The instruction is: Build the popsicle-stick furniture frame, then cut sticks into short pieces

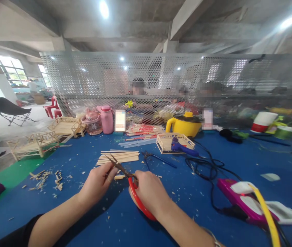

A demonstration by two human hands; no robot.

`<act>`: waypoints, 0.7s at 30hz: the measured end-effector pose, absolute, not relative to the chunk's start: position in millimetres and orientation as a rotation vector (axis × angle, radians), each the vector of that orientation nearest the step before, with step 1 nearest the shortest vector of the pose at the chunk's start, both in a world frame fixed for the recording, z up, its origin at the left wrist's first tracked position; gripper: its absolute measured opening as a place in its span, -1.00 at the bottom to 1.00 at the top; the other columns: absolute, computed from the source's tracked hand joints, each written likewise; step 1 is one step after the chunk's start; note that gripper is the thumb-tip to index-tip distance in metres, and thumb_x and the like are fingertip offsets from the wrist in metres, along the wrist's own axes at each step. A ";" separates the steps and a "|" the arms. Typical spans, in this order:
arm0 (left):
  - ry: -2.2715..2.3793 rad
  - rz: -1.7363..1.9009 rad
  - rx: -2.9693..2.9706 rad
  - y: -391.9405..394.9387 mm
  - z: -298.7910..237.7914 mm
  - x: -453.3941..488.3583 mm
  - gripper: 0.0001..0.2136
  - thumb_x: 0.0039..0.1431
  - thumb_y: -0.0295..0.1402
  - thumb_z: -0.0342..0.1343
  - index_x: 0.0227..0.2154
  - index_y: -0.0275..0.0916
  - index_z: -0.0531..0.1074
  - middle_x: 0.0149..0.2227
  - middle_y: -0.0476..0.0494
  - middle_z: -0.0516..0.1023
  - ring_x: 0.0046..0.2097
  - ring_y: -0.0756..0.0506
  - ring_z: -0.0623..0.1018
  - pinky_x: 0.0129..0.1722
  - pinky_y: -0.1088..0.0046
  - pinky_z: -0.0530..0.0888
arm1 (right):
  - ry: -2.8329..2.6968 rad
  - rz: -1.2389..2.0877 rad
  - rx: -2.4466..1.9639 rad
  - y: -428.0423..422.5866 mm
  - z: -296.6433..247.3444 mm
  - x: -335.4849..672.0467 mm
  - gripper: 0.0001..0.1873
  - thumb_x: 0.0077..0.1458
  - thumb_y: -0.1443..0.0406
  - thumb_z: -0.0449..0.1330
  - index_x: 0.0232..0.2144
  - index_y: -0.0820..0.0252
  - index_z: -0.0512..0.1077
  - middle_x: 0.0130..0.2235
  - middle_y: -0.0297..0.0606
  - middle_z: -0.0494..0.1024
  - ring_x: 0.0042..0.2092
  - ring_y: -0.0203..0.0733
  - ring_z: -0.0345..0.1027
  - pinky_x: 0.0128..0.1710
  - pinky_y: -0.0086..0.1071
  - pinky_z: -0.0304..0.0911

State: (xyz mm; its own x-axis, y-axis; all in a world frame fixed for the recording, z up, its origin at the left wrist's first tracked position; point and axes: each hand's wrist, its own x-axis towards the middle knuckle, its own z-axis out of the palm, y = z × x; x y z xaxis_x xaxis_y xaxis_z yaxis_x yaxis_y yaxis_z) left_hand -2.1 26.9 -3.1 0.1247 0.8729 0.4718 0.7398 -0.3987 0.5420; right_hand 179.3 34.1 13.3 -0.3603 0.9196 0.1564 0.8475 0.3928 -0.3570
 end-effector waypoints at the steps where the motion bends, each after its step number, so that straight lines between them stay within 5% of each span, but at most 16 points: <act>1: 1.647 1.117 2.258 27.4 -3.6 -2.5 -0.78 0.22 -0.28 -0.16 -0.42 -0.21 0.33 -0.47 -0.05 0.48 -0.44 -0.02 0.45 -0.45 0.54 0.26 | -2.327 0.306 -1.547 33.9 13.1 178.4 -0.90 -0.07 0.32 0.04 -0.58 0.14 0.29 -0.52 -0.27 0.50 -0.46 -0.23 0.35 -0.51 -0.44 -0.09; 21: 1.462 1.230 2.337 18.0 -1.8 0.4 -0.72 0.23 -0.37 -0.19 -0.52 -0.24 0.34 -0.56 -0.04 0.47 -0.50 0.02 0.45 -0.45 0.57 0.33 | -2.277 0.349 -1.315 26.6 13.5 172.5 -0.94 -0.05 0.37 0.01 -0.43 0.12 0.22 -0.41 -0.33 0.46 -0.42 -0.28 0.29 -0.45 -0.47 0.01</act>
State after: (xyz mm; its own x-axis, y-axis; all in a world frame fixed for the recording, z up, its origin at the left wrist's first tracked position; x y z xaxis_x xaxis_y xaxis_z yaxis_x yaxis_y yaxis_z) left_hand 0.4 18.0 -1.8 0.2018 0.7968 0.5695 0.6972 -0.5252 0.4878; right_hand 172.5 26.6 13.5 -0.4197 0.8632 0.2806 0.7395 0.5045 -0.4456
